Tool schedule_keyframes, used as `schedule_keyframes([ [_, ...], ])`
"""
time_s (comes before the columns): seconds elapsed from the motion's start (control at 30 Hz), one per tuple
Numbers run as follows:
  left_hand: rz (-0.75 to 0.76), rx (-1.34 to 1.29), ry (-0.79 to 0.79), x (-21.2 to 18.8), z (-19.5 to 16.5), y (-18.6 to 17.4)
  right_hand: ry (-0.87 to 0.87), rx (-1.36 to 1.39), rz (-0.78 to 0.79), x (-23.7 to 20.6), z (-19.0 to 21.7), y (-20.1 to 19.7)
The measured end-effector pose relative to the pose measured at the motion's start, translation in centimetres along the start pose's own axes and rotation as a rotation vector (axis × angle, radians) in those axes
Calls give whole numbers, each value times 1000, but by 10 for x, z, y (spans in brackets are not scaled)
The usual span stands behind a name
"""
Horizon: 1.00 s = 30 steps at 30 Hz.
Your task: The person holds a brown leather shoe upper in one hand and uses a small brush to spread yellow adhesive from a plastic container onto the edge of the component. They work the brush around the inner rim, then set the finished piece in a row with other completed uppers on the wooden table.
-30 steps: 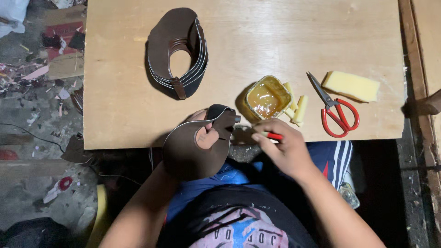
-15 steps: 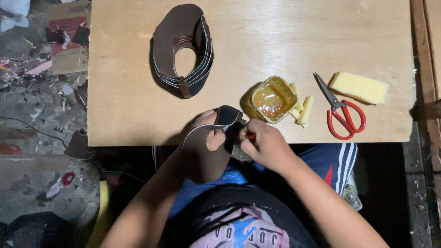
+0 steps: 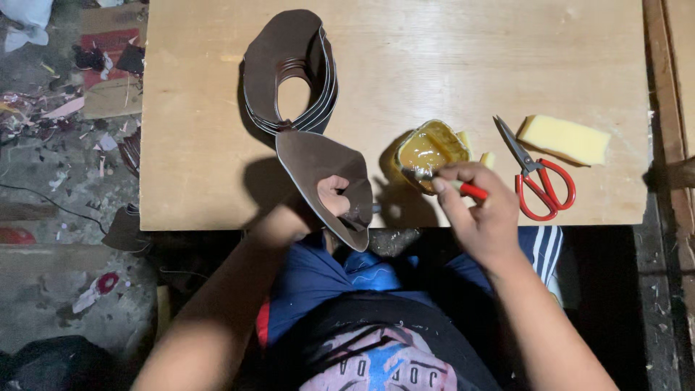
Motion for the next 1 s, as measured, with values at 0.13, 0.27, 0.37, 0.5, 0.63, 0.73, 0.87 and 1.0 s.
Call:
schedule_keyframes([
  [0.13,97,-168,-226,13,13,-13,-119,-302,59,30,-5,-4],
  [0.27,258,-296,-98,14,8,-20,-67,-262,59,31,-2,-8],
  [0.37,246,-327,-117,11,3,-28,-177,-246,-59,20,13,-32],
  [0.5,201,-221,-182,5,-4,-31,170,-2,69,-4,15,-24],
  [0.63,205,-230,-163,2,-13,-29,13,142,232,-17,14,29],
  [0.73,212,-232,-211,-1,-9,-29,-41,119,316,-16,2,69],
  [0.87,278,-301,-95,0,-2,-27,-79,47,433,-21,-7,82],
  [1.0,276,-331,-74,11,2,-20,-188,82,356,-17,-7,85],
])
Point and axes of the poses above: each hand's wrist, its own x-axis towards the middle knuckle, its own y-axis out of the palm, z = x × y, the point moved 3 cm from there along x, towards the middle knuckle, and after that the axes turned 8 degrees about x, right-handed, at the moved point
